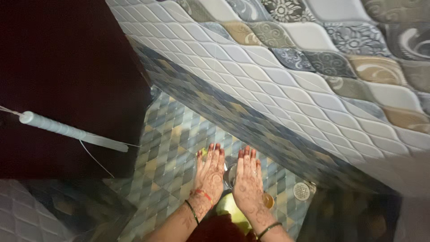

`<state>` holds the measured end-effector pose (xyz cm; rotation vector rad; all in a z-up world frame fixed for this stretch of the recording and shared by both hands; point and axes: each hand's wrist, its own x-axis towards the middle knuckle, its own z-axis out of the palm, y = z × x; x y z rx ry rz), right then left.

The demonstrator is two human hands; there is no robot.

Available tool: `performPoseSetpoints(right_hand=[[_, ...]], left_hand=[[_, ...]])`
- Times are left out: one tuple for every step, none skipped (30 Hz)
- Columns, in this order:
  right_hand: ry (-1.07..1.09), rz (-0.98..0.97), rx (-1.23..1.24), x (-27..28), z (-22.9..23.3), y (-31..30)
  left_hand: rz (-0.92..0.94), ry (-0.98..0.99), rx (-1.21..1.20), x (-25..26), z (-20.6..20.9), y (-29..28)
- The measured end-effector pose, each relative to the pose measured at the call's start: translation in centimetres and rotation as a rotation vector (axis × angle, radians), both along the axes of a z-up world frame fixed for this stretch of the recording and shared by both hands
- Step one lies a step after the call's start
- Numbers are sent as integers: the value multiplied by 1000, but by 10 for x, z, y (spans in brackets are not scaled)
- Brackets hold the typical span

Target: The person places a white pump bottle and a blue toothbrush on a corner shelf, then picks up a textured plastic mat and places it on the shelf. They then pick up a spray bottle, rinse it under running water, and place it on the shelf next to the other items.

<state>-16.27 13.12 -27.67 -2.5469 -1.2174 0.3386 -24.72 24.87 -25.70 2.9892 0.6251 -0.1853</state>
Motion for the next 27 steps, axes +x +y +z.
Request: performPoseSetpoints(right_hand=[[7, 1, 7, -3, -8, -2], [10, 0, 17, -3, -17, -2], [14, -1, 27, -4, -27, -2], [3, 5, 25, -9, -35, -6], [-7, 12, 24, -13, -44, -8], [-22, 16, 28, -14, -54, -7], [-42, 26, 56, -15, -64, -6], [-58, 33, 77, -20, -73, -9], [-73, 40, 98, -24, -84, -10], [-31, 36, 52, -25, -95, -8], [11, 32, 6, -28, -107, -6], [52, 27, -41, -30, -121, -6], [55, 21, -6, -32, -135, -6], [58, 16, 27, -36, -149, -8], [62, 11, 60, -41, -163, -10], [25, 36, 101, -44, -179, -11], [-13, 61, 141, -47, -195, -13], [-50, 86, 181, -51, -212, -15], [-15, 67, 208, -55, -230, -17], [20, 47, 236, -59, -245, -19], [56, 27, 263, -63, -261, -19], [116, 19, 224, -65, -277, -17], [177, 11, 185, -65, -293, -14], [239, 3, 143, -68, -305, -15], [193, 53, 151, -71, -315, -19], [148, 107, 163, -73, -324, -19], [103, 160, 177, -74, -331, -17]], left_hand=[[2, 49, 38, -3, -6, -1], [3, 95, 79, -4, -12, 1], [-12, 149, 92, -7, -19, 2], [-27, 208, 98, -13, -26, 0], [-43, 267, 104, -18, -34, -2], [-24, 306, 65, -18, -44, -1], [-4, 344, 27, -16, -55, 1], [13, 388, -18, -19, -67, -1], [11, 397, -44, -22, -80, -2], [11, 405, -67, -24, -93, -2], [10, 414, -91, -27, -106, -2], [4, 389, -81, -30, -120, -2], [-1, 365, -70, -32, -135, -3], [-7, 341, -62, -35, -148, -4], [-17, 375, -77, -38, -161, -4], [-26, 409, -91, -40, -173, -4], [-35, 443, -106, -41, -184, -3], [-13, 450, -150, -41, -196, -4], [9, 456, -194, -40, -207, -3], [31, 463, -238, -39, -215, -2], [50, 462, -261, -35, -223, 0], [69, 462, -284, -30, -232, 3], [87, 462, -307, -25, -238, 6], [55, 453, -281, -21, -242, 7], [24, 445, -255, -18, -245, 8], [-4, 436, -225, -14, -246, 12], [-130, 612, -137, -10, -245, 15]])
